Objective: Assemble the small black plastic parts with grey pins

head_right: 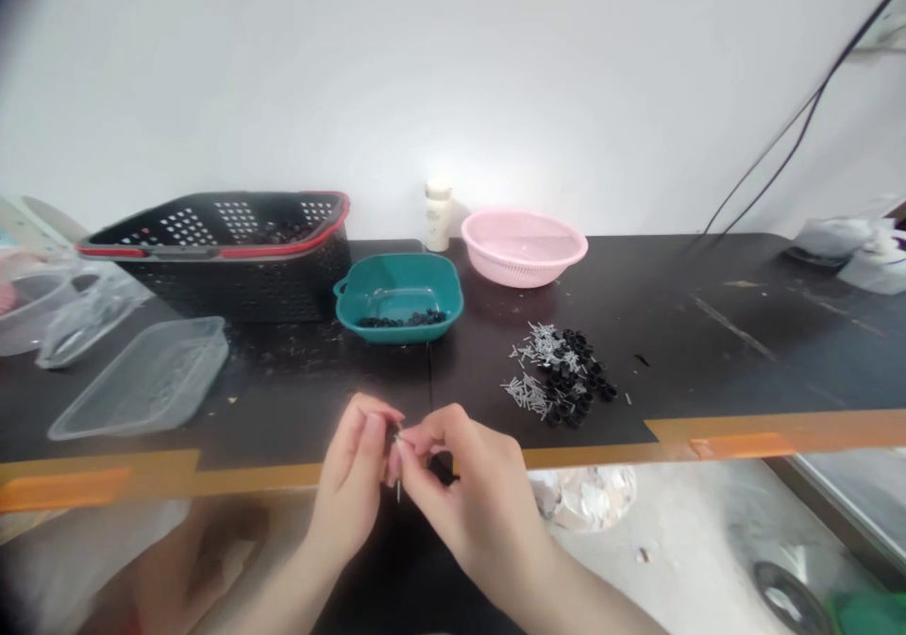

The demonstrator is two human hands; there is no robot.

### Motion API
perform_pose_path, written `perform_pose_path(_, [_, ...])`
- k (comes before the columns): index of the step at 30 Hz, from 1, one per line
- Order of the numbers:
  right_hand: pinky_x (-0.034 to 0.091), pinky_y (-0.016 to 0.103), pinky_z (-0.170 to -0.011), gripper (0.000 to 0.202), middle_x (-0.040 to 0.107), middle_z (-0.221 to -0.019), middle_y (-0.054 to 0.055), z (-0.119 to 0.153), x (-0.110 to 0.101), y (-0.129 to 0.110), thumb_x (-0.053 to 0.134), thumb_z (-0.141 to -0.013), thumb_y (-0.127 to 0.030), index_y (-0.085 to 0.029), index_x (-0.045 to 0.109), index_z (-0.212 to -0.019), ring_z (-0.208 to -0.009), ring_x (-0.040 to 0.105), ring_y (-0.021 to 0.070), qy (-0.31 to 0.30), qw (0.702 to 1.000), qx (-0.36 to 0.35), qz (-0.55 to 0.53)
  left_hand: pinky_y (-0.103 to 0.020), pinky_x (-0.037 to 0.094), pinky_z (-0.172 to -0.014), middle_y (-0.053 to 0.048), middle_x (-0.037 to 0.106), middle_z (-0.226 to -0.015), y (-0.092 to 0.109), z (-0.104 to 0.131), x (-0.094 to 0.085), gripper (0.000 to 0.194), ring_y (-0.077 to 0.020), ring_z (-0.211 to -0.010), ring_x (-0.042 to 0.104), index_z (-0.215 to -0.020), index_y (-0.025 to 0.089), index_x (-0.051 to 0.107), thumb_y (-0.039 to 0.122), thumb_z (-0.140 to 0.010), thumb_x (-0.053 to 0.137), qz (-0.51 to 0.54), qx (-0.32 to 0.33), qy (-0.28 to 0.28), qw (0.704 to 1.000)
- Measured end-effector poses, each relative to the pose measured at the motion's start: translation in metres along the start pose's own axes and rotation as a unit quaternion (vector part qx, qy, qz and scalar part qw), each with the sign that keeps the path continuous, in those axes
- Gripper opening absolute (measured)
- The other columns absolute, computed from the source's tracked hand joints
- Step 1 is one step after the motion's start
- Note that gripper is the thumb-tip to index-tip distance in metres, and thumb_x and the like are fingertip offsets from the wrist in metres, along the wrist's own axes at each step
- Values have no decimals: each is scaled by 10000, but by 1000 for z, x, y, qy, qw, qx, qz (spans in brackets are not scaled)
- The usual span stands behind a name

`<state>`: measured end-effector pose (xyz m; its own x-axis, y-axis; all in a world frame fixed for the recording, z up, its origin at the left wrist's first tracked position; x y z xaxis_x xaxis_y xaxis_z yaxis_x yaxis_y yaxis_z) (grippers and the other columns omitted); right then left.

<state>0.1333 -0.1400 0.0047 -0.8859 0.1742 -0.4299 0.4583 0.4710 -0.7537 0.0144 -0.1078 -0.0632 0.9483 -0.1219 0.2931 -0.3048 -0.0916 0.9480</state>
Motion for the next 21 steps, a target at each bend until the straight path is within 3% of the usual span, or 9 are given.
perform_pose_path(6, [487, 223, -576, 211, 711, -687, -49, -5, 11, 0, 565, -919, -140, -243, 505, -745, -630, 700, 137, -87, 990, -10, 108, -211, 409, -575, 60, 560, -569, -19, 3, 1, 347, -92, -528, 500, -901, 202, 537, 547, -907, 574, 63, -62, -64, 994])
perform_pose_path(10, [521, 225, -622, 158, 711, -663, -51, 3, 22, 21, 563, -925, -157, -244, 547, -794, -604, 688, 123, -142, 987, 64, 29, -217, 412, -587, 48, 610, -585, -36, 8, 3, 338, -88, -531, 509, -895, 194, 542, 529, -912, 582, 76, -113, -76, 988])
perform_pose_path(13, [572, 245, -681, 91, 755, -751, -14, 11, 14, 51, 672, -868, -242, -245, 600, -924, -694, 728, 153, -127, 983, 130, -37, -227, 452, -635, 43, 620, -595, -50, 13, 7, 353, -92, -571, 549, -904, 183, 564, 527, -879, 633, 121, -167, -72, 976])
perform_pose_path(16, [602, 307, -735, 256, 782, -952, 66, 6, -24, 98, 707, -836, -402, -227, 645, -1013, -835, 742, 212, -70, 986, 149, 14, -243, 505, -694, 18, 678, -713, -61, 17, 10, 356, -85, -610, 589, -887, 177, 583, 479, -801, 751, 207, -220, -46, 952])
perform_pose_path(19, [591, 380, -719, 330, 774, -875, 94, -9, -90, 149, 591, -881, -506, -200, 700, -937, -780, 731, 251, 47, 964, 147, 217, -248, 539, -750, 3, 710, -805, -66, 15, 6, 334, -74, -642, 625, -874, 169, 615, 368, -733, 842, 254, -245, -14, 936])
perform_pose_path(21, [558, 467, -730, 373, 759, -888, 141, -18, -119, 178, 605, -845, -516, -179, 735, -936, -791, 706, 309, 75, 946, 150, 279, -244, 552, -774, -2, 721, -831, -69, 12, 1, 323, -65, -641, 637, -869, 163, 639, 316, -703, 870, 266, -248, 5, 932])
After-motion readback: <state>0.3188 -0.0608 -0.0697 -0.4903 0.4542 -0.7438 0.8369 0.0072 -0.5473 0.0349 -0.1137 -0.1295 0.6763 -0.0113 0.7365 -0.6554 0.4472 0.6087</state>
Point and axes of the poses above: each hand's wrist, its own z-axis away from the middle knuckle, its own x-axis out of the palm, y = z × x, the point moved 9 cm from there along -z, towards the middle knuckle
